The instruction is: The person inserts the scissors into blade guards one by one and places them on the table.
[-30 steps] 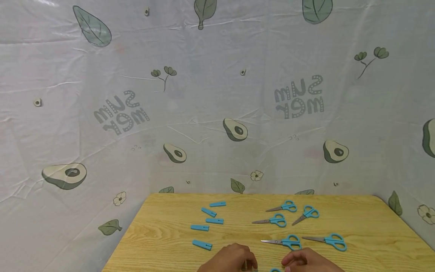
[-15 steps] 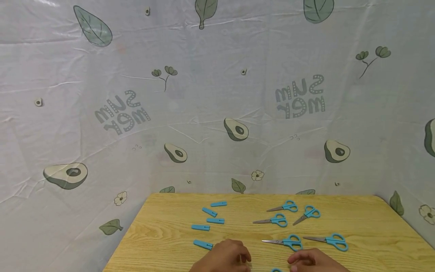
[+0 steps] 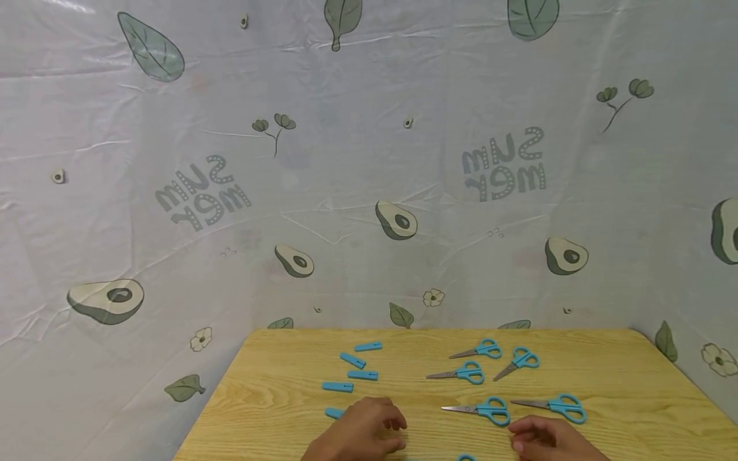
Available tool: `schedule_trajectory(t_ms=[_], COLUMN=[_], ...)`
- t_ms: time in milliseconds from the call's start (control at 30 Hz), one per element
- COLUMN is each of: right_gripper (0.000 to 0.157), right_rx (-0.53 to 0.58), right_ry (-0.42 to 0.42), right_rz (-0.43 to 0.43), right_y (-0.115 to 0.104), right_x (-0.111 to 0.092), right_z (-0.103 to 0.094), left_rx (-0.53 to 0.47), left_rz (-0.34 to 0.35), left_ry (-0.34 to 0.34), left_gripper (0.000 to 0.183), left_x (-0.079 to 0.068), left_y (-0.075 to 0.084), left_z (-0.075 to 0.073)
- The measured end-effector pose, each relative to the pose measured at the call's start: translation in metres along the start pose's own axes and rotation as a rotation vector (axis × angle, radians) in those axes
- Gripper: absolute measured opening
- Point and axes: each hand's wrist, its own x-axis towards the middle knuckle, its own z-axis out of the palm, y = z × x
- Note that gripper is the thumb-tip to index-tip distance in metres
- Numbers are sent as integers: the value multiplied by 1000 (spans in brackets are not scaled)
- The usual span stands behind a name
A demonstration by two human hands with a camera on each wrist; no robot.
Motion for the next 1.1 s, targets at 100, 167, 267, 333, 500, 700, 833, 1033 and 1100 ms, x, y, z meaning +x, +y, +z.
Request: schedule_trajectory(t_ms=[100,167,267,333,500,700,833,1033,1100], right_gripper=[43,46,49,50,54,56,57,59,60], right_rx=[-29,-39,-56,-89,-222,-320,-365,-490,-552], right_ry=[42,50,54,76,136,146,148,193,203], right_rz=[-5,-10,-14,-6,-16,-30,-39,-60,-58], right_y=[0,-1,-2,-3,-6,-9,-12,-18,-20], right_x=[-2,-2,-1,-1,0,-1,-3,-2,-2], right_z=[-1,-2,-3,-3,-2,-4,-7,-8,-7], left_rx=[21,34,51,65,113,131,105,53,49], left_rz=[-23,-28,-24,-22,-56,-106,-141,-148,-147], left_ry=[13,19,21,19,35,57,60,52,42], left_gripper=[19,18,19,19,25,30,31,34,35], left_x=[-5,-6,-9,-12,-20,-25,-28,-32,-32], left_y=[-3,-6,-11,-15,-21,-25,-28,-36,-39], left_z=[-2,-4,-5,-5,-11,-21,-27,-34,-36])
